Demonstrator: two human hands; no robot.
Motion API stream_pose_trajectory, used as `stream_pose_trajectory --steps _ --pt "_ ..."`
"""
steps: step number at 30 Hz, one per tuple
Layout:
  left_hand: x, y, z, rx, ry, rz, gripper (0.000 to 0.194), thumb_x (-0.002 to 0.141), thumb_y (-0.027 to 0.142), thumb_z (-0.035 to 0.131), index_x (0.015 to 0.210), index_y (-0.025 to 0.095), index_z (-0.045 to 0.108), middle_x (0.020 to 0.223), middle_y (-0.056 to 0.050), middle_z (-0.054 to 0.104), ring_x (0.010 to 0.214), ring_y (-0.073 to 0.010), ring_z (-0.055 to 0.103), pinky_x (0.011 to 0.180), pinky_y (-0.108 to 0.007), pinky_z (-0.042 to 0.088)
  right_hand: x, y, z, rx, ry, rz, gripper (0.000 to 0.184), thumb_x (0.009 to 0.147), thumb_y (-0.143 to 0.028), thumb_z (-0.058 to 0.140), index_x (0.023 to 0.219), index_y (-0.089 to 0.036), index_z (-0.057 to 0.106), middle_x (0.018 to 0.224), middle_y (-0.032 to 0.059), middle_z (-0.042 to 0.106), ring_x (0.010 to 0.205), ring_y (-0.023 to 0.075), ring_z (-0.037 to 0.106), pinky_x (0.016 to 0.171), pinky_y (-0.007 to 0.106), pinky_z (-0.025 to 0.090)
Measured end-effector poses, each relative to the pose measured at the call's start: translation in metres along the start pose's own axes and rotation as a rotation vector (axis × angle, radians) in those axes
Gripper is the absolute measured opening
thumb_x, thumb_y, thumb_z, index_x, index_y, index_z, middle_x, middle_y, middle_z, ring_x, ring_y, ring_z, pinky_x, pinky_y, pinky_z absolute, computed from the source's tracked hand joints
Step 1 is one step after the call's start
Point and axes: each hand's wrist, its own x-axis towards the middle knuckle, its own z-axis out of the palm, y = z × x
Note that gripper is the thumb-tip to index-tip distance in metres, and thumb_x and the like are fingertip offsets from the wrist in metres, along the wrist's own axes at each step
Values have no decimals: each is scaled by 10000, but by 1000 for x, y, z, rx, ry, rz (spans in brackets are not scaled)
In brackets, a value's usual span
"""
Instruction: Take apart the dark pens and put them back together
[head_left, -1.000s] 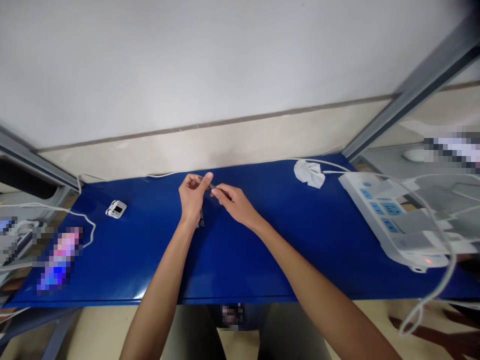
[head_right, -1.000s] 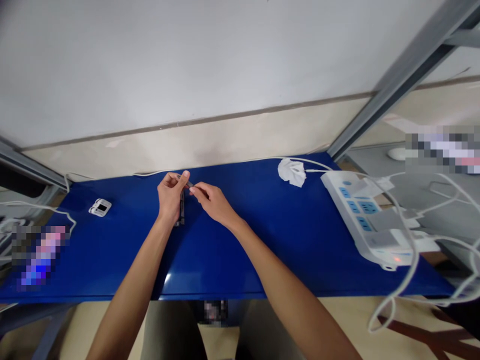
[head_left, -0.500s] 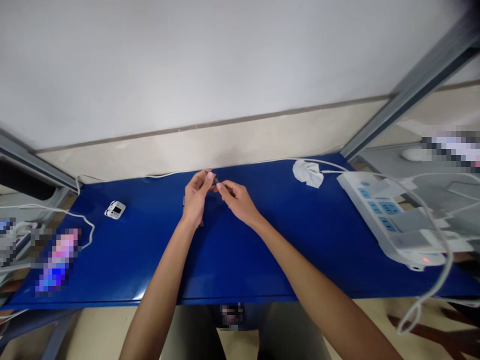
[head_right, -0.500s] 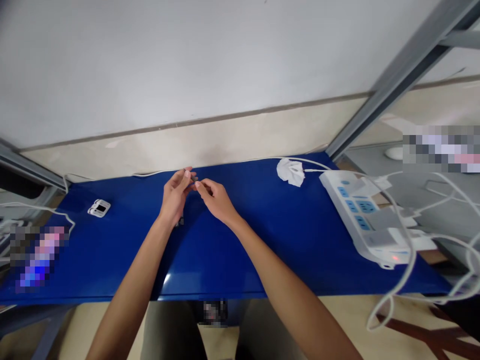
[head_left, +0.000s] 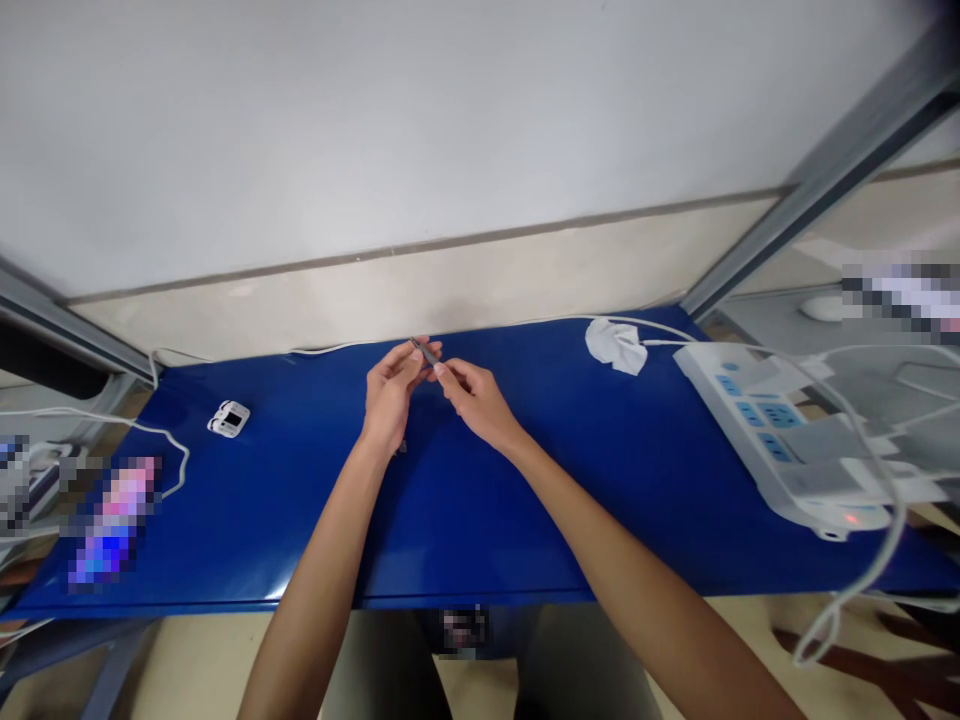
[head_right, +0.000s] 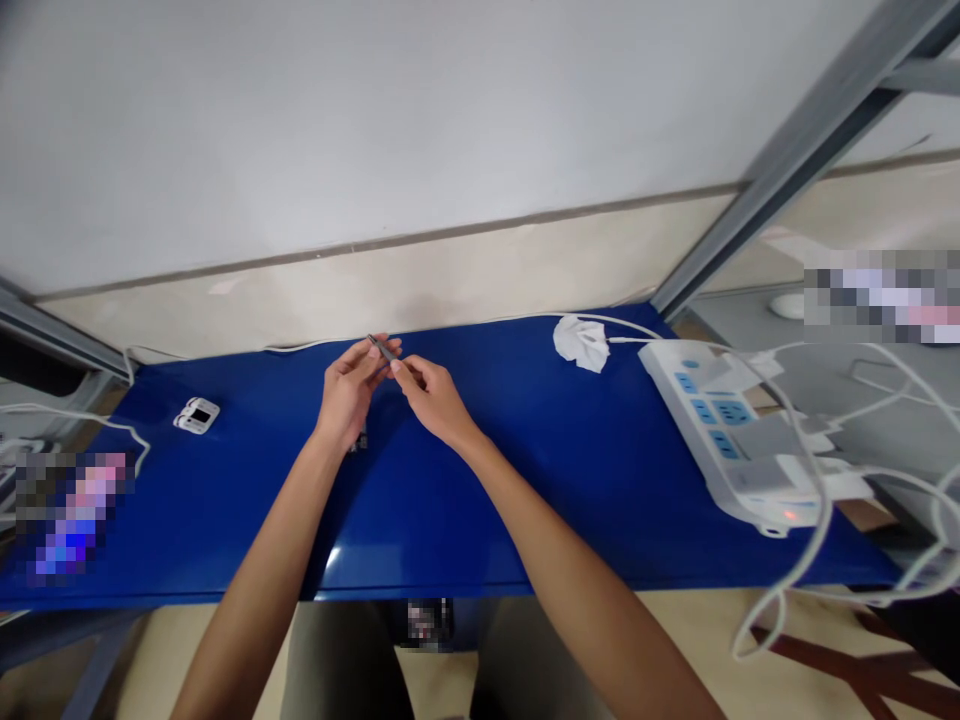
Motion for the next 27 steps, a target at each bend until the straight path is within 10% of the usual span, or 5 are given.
stream_pose_trajectory --steps 27 --pt "0 -7 1 75 133 42 278 805 427 885 949 211 785 1000 -65 766 956 -190 721 854 -319 558 1 18 -1 -154 -43 -75 264 1041 -497 591 999 -254 497 892 14 682 802 191 646 734 330 465"
